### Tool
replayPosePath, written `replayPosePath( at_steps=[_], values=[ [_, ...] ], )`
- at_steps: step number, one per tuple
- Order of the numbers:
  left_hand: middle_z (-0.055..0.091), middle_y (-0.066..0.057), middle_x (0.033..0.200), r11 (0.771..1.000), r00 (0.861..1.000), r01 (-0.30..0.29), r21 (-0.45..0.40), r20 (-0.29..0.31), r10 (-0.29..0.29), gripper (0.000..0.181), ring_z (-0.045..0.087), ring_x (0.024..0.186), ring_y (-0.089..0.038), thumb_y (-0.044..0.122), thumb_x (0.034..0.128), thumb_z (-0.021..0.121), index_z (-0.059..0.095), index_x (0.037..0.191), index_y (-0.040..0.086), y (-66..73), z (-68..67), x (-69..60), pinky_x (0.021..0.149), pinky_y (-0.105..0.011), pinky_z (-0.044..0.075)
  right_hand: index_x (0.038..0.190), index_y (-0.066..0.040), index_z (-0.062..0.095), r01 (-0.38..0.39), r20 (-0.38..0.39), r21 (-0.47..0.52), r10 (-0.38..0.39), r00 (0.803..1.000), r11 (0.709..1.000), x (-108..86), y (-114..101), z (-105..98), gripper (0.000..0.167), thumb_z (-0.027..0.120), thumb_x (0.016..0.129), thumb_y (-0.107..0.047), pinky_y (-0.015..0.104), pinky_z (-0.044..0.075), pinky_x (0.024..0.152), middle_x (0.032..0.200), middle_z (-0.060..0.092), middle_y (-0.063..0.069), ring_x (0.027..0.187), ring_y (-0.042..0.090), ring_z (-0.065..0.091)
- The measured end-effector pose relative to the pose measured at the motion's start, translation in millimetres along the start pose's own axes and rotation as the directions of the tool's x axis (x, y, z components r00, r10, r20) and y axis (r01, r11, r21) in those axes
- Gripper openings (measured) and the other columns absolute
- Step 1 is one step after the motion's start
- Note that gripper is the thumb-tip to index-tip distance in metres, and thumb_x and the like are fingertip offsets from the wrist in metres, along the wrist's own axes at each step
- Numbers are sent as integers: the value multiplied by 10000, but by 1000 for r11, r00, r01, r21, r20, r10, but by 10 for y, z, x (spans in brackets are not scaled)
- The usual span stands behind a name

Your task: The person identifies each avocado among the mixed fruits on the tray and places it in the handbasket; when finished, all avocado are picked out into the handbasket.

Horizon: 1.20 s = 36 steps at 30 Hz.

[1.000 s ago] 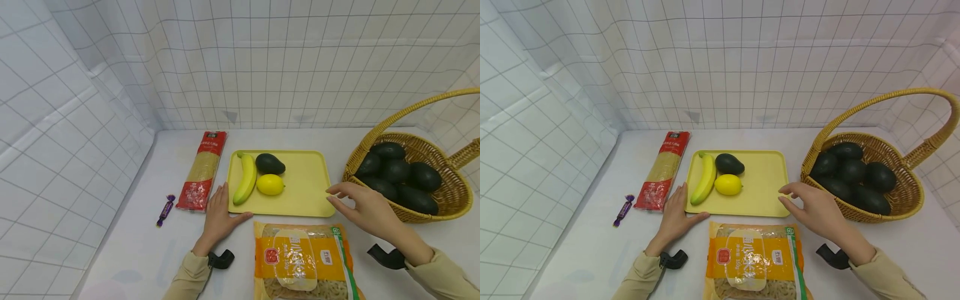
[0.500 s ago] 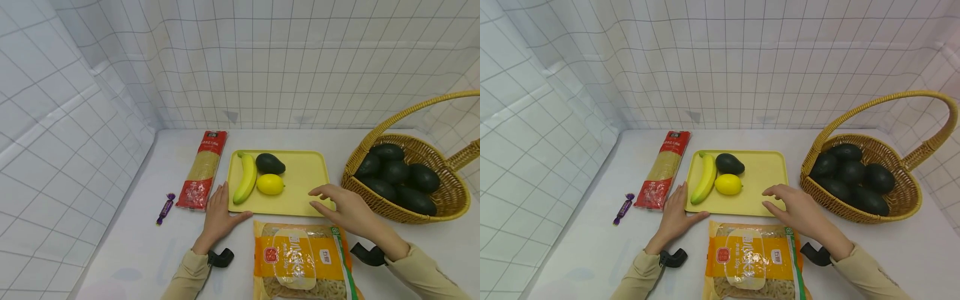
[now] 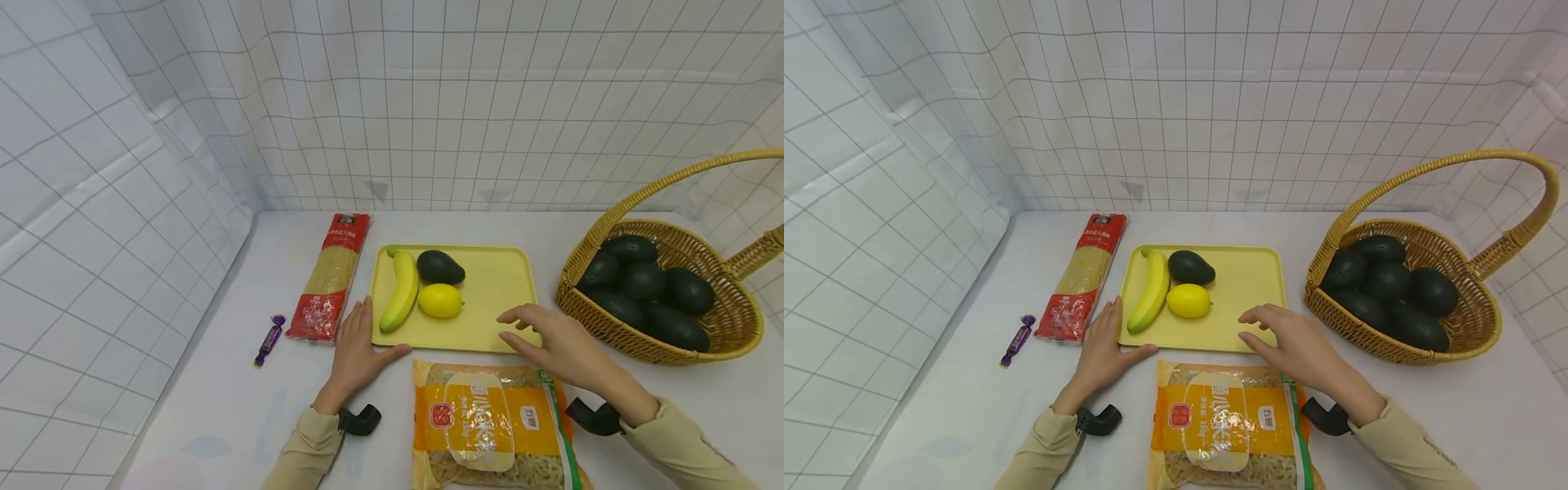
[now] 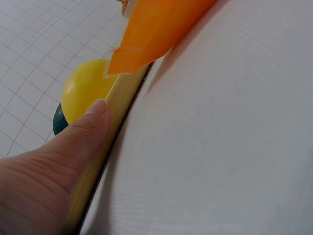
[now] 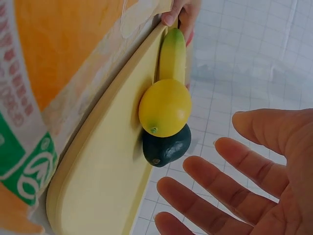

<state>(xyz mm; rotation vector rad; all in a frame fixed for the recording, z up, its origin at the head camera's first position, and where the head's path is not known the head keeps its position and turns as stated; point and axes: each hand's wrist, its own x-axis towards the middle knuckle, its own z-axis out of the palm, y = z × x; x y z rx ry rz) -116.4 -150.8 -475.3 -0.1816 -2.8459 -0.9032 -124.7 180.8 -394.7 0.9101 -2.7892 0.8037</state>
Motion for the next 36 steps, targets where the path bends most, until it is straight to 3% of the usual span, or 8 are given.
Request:
replayPosePath(
  at_steps=[14,26,36],
  values=[
    [228,-200,1523,1000,1000,9,-5,14,-9,1120,161,1400,-333,555,729,747,171,1494,-25,0,11,-5,1100,-538,105,1103,-174,668,30,55,41,-32,998,999,-101,29,125,235,667,902,-295,316,526,669,1069,652,-84,865,122,630],
    [226,-204,1522,1000,1000,7,-3,1,-6,1123,162,1399,-337,562,730,742,167,1494,-27,-15,19,-18,1099,-540,105,1117,-189,656,5,66,67,-10,998,998,-153,54,144,251,654,907,-327,314,529,677,1085,643,-84,890,136,633],
    [240,-217,1513,1000,1000,-11,4,-13,11,1121,172,1395,-346,568,730,736,175,1490,-35,-17,20,-2,1095,-540,122,1144,-110,637,53,106,68,-60,993,996,43,52,85,292,677,897,-259,343,525,719,1083,645,24,910,199,624]
  ],
)
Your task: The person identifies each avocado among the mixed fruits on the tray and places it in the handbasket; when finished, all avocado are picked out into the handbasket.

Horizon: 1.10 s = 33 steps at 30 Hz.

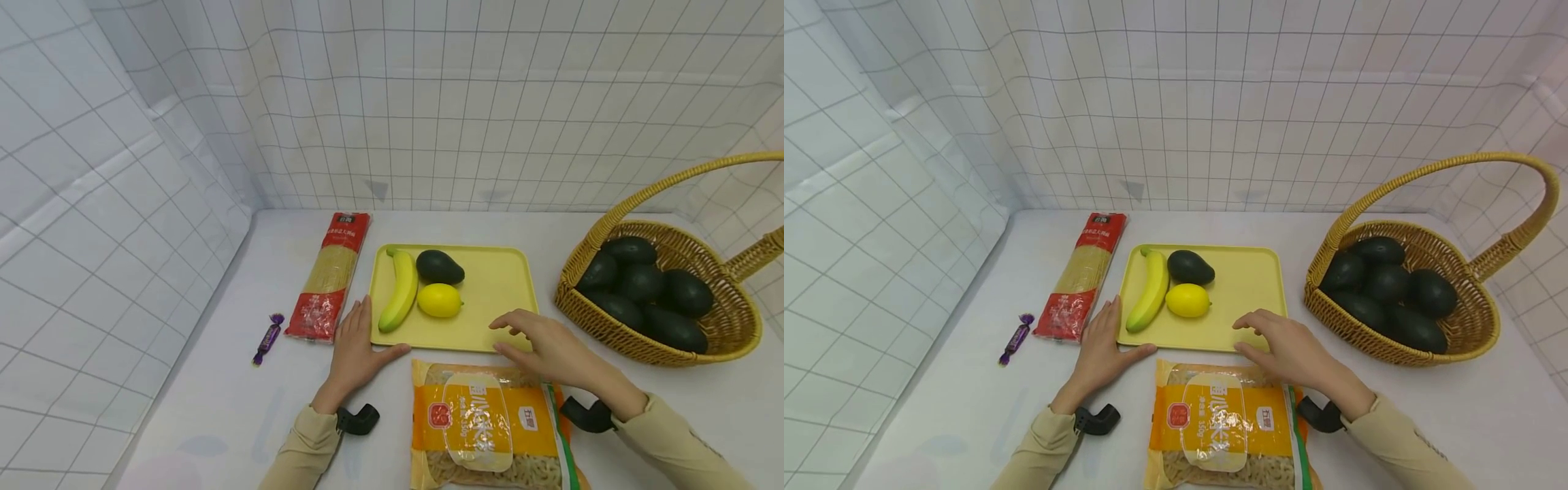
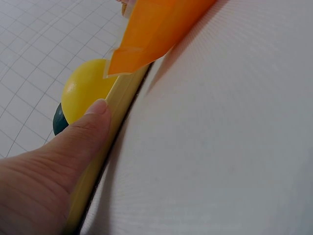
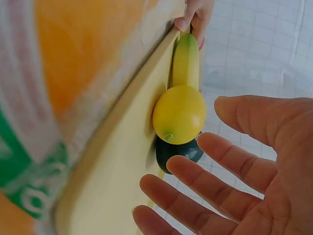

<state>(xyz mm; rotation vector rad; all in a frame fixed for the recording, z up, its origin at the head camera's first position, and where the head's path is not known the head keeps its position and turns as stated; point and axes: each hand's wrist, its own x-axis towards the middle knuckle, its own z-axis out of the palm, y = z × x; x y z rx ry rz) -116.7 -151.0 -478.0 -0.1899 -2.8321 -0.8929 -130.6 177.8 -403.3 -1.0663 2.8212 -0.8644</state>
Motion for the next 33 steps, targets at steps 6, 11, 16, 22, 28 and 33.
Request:
replayPosePath(
  at_steps=[6,11,16,22,28,33],
  values=[
    [240,-214,1514,1000,1000,2,3,-2,-2,1125,174,1395,-344,576,727,734,173,1493,-28,-11,5,2,1094,-543,124,1183,-74,613,-17,60,22,16,998,1000,312,51,-131,336,636,925,-289,394,521,736,1138,622,94,948,271,615],
    [239,-212,1515,1000,1000,4,0,-3,-4,1130,176,1394,-344,578,723,737,173,1494,-25,-20,10,3,1093,-544,126,1232,-33,581,-26,78,73,20,997,997,671,162,-173,389,641,923,-262,416,522,748,1208,579,133,994,316,593],
    [236,-213,1516,1000,1000,8,-1,2,-8,1133,167,1397,-339,582,725,735,166,1496,-21,-20,17,4,1096,-540,117,1315,-14,522,-62,119,92,51,992,994,1033,230,-166,471,632,927,-258,473,487,833,1308,508,192,1082,382,541],
    [227,-206,1521,1000,1000,18,-4,14,-18,1134,158,1400,-337,589,727,729,160,1499,-16,-10,15,-2,1097,-542,109,1376,-12,463,-115,189,125,90,978,985,1387,264,-101,549,623,927,-284,515,409,943,1366,446,224,1182,402,460],
    [228,-200,1523,1000,1000,16,6,17,-16,1129,168,1397,-339,592,731,724,163,1498,-17,-1,8,-7,1096,-543,118,1401,-49,441,-198,255,180,149,955,963,1613,250,13,606,653,904,-323,483,430,936,1340,467,230,1150,381,501],
    [227,-199,1523,1000,1000,17,12,16,-17,1127,167,1397,-340,591,734,722,161,1497,-20,-1,-2,0,1095,-546,119,1397,-128,455,-314,311,205,242,919,927,1727,253,105,638,683,864,-395,478,411,941,1349,466,188,1181,337,465]
  ],
)
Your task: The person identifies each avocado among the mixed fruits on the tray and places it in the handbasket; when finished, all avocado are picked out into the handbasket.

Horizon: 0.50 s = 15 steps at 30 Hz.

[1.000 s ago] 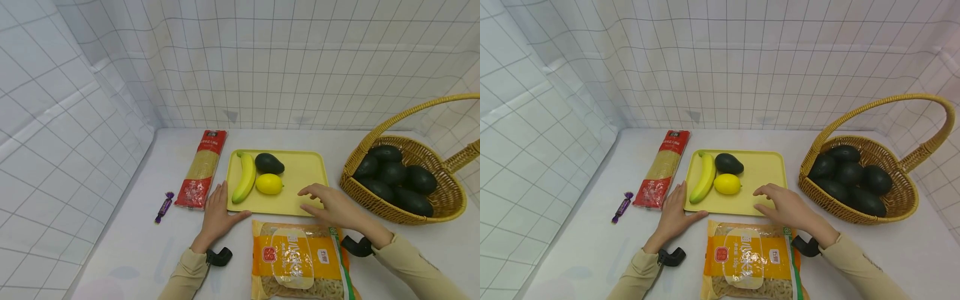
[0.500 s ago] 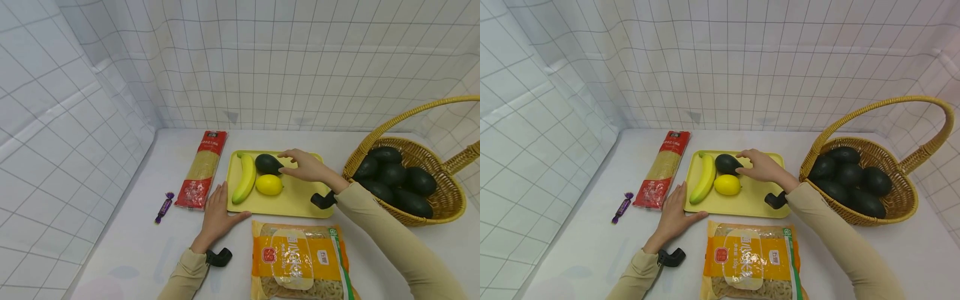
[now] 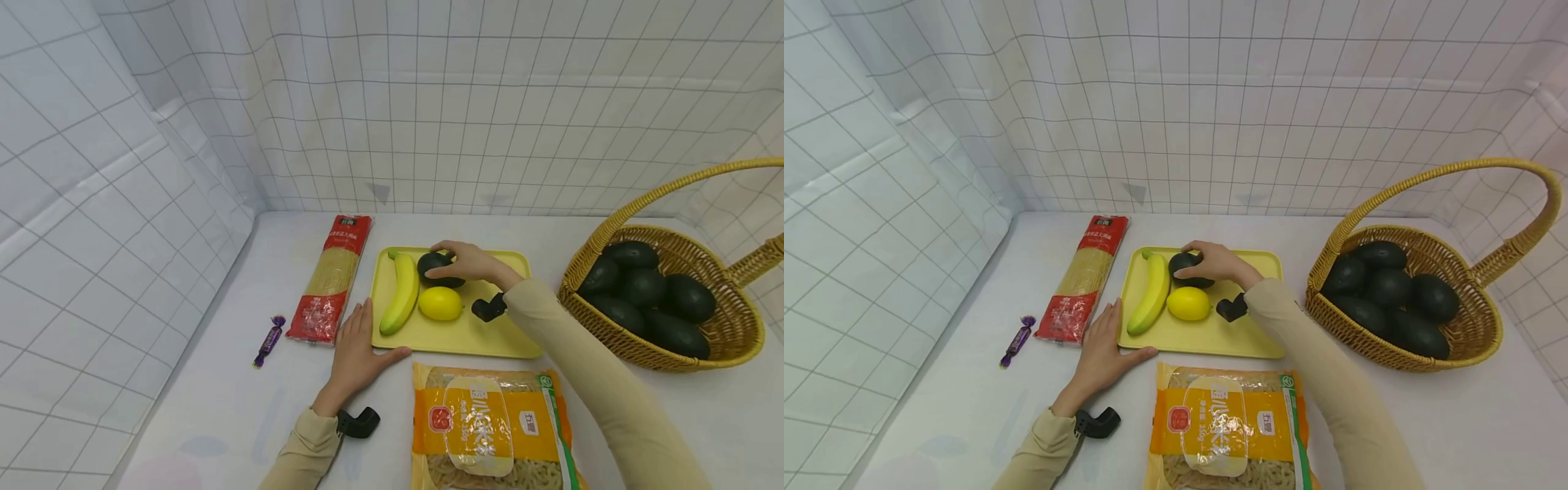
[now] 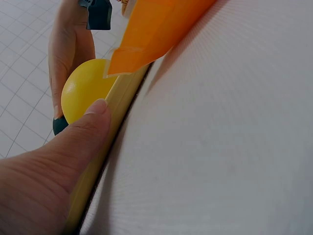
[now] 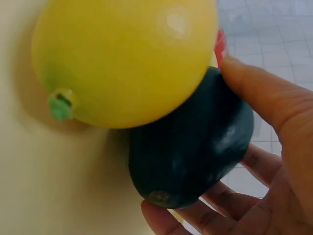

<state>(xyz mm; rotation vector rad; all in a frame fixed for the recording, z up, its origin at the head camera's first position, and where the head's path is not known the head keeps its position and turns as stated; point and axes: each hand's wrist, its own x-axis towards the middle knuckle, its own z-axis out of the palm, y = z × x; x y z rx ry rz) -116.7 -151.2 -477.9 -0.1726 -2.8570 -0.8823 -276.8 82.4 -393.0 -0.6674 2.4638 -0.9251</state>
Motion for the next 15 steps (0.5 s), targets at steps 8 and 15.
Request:
replayPosePath(
  at_steps=[8,15],
  values=[
    [228,-211,1519,1000,1000,-17,-8,3,17,1127,165,1397,-346,580,734,729,161,1495,-28,7,12,18,1092,-551,122,1382,-210,448,-90,-24,114,93,995,989,22,130,27,636,687,844,-450,447,431,908,1257,496,185,1076,317,510],
    [237,-213,1516,1000,1000,-21,-5,-13,21,1127,175,1395,-343,575,729,733,168,1493,-30,-23,7,21,1090,-550,129,1370,-195,430,-60,-90,257,85,992,965,-169,169,-92,583,647,882,-431,502,416,923,1292,450,200,1096,354,498]
  ],
)
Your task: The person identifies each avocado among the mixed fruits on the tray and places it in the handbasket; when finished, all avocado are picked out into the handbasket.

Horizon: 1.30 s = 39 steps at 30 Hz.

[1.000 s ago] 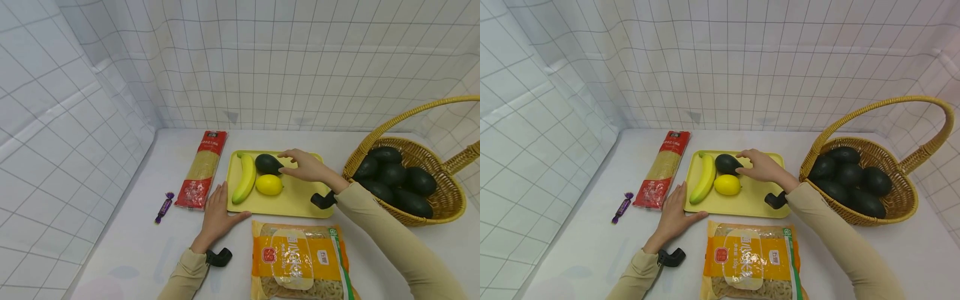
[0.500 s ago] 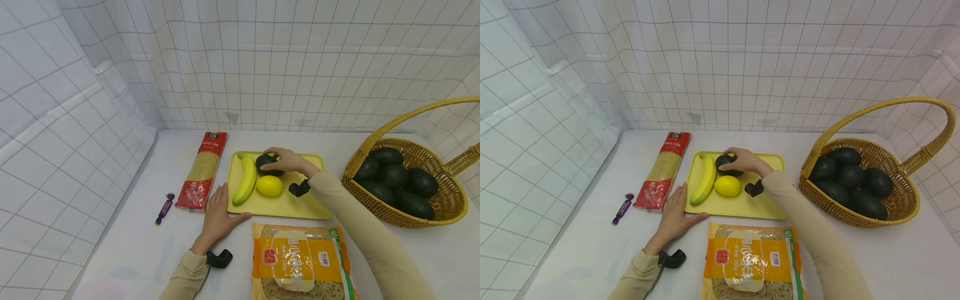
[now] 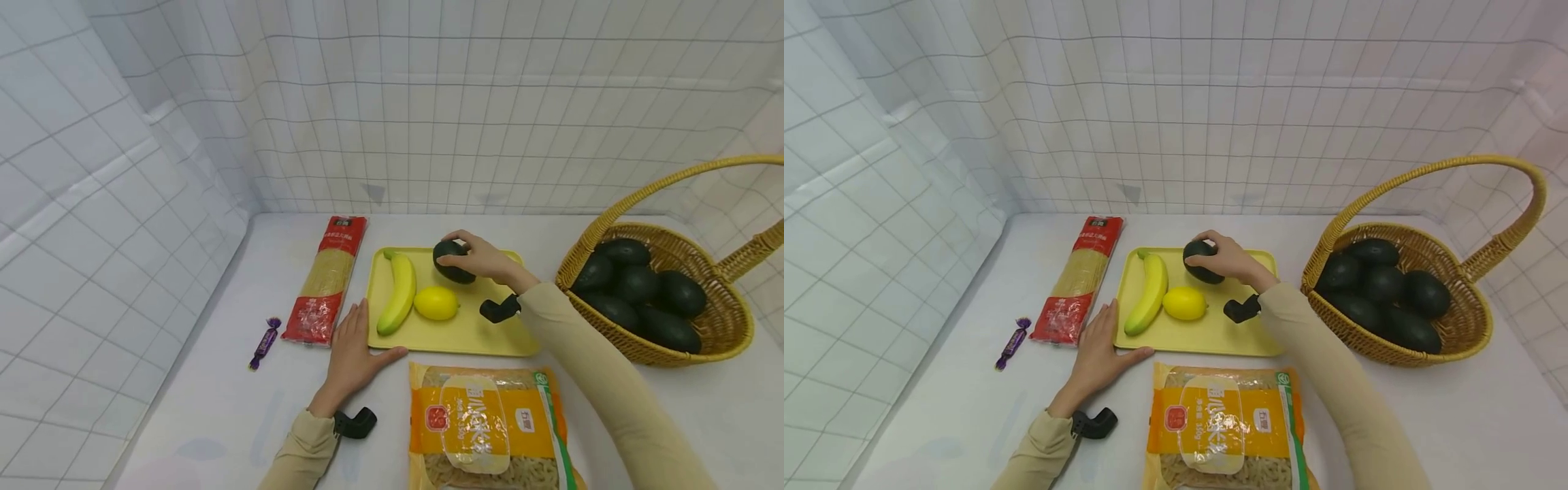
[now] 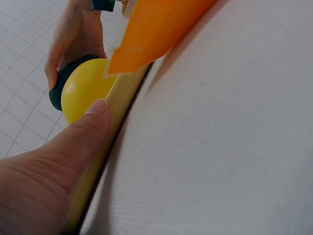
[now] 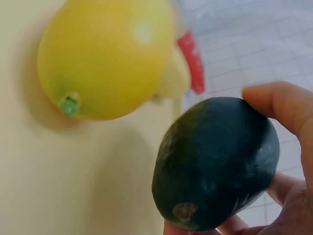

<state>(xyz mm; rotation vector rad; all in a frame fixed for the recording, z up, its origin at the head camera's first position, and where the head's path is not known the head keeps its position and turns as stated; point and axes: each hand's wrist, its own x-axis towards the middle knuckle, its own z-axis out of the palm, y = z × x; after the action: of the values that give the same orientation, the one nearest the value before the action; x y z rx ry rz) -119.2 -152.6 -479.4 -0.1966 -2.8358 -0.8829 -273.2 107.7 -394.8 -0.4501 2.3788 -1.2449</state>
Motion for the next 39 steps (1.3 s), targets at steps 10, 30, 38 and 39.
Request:
replayPosePath(
  at_steps=[10,30,38,39],
  values=[
    [242,-217,1513,1000,1000,-6,-8,-12,6,1131,175,1395,-346,569,722,743,173,1491,-33,-18,-9,-4,1087,-555,128,1365,-99,305,60,-81,193,-45,996,979,-456,-134,-146,595,603,930,-375,448,434,892,1220,473,231,997,339,523],
    [226,-213,1520,1000,1000,-2,-1,3,2,1132,173,1395,-348,578,726,733,165,1493,-32,-18,-2,-3,1086,-557,134,1359,-68,393,443,-289,121,-396,872,888,-1846,151,-801,479,501,924,102,225,521,748,1175,516,88,933,160,613],
    [226,-217,1519,1000,1000,-9,-14,0,9,1134,173,1394,-351,573,724,738,168,1491,-35,-21,1,-1,1087,-559,131,1355,-195,385,171,-502,-100,-198,842,980,-2045,425,-1106,467,576,948,-72,118,432,683,1159,417,19,804,69,568],
    [226,-217,1519,1000,1000,-9,-13,0,9,1134,173,1394,-351,573,724,739,168,1491,-35,-20,0,0,1086,-560,131,1361,-203,373,119,-513,-122,-165,843,985,-2045,460,-1148,478,593,945,-118,112,422,666,1173,398,25,784,52,565]
  ],
)
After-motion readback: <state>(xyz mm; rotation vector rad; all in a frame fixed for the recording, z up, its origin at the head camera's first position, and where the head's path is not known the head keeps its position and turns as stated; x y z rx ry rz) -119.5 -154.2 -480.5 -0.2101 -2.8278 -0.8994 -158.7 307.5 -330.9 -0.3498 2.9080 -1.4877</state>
